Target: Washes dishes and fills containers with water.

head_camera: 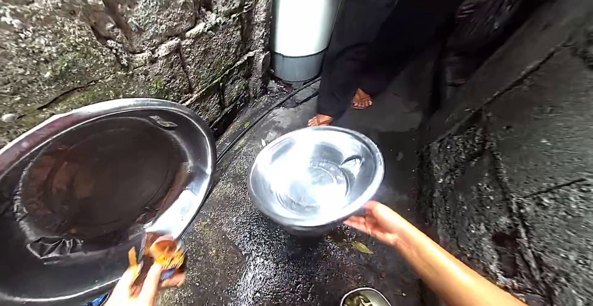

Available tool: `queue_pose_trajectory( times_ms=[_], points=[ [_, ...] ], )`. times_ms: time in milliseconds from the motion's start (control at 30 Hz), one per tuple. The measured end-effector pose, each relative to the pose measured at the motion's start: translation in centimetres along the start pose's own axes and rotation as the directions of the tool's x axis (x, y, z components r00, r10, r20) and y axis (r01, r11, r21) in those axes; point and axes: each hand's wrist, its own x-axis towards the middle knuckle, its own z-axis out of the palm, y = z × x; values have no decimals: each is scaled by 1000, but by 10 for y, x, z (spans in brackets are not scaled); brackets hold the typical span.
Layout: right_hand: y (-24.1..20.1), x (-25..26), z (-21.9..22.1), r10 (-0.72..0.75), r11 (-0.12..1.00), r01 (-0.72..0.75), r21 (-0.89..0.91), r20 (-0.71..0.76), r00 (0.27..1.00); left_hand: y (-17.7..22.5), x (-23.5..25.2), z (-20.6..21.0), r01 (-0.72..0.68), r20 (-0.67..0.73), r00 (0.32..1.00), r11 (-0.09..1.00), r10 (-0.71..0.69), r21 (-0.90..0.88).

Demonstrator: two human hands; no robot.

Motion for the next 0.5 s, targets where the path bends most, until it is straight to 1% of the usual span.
queue_pose_trajectory(
  times_ms=[33,67,100,133,200,233,267,300,333,367,433,467,500],
  points=[
    [10,-8,-10,7,1000,-6,-19,40,999,34,9,25,-52,9,999,996,53,-67],
    [21,-17,-18,4,999,-2,-32,67,998,65,14,52,-62,39,997,987,68,-145],
    [33,-25,-24,-4,999,7,-33,94,996,88,18,78,-67,85,993,974,87,-216],
    [45,-35,-28,-21,999,24,-21,122,992,103,21,101,-81,152,980,961,124,-265],
    [64,-51,-31,-62,998,62,4,178,982,111,26,135,-141,280,934,948,223,-286],
    [70,-57,-31,-65,998,65,7,213,975,111,28,144,-186,344,904,957,255,-222],
    [76,-62,-29,-55,998,56,7,247,967,112,28,150,-227,408,879,969,245,-92],
    [81,-65,-26,-30,1000,32,0,270,962,113,27,153,-255,478,855,966,201,51],
    [85,-67,-23,-2,1000,4,-8,282,959,114,24,157,-273,542,827,950,152,149],
    [89,-67,-19,25,1000,-22,-13,290,957,113,21,160,-269,602,790,946,111,178],
    [94,-67,-11,58,998,-58,-9,319,946,109,15,166,-176,709,702,981,65,84],
    [96,-67,-8,60,998,-64,0,335,940,107,13,169,-124,746,662,992,67,21],
    [97,-68,-5,55,998,-62,10,345,937,105,12,172,-89,758,647,996,81,-30]
  ],
)
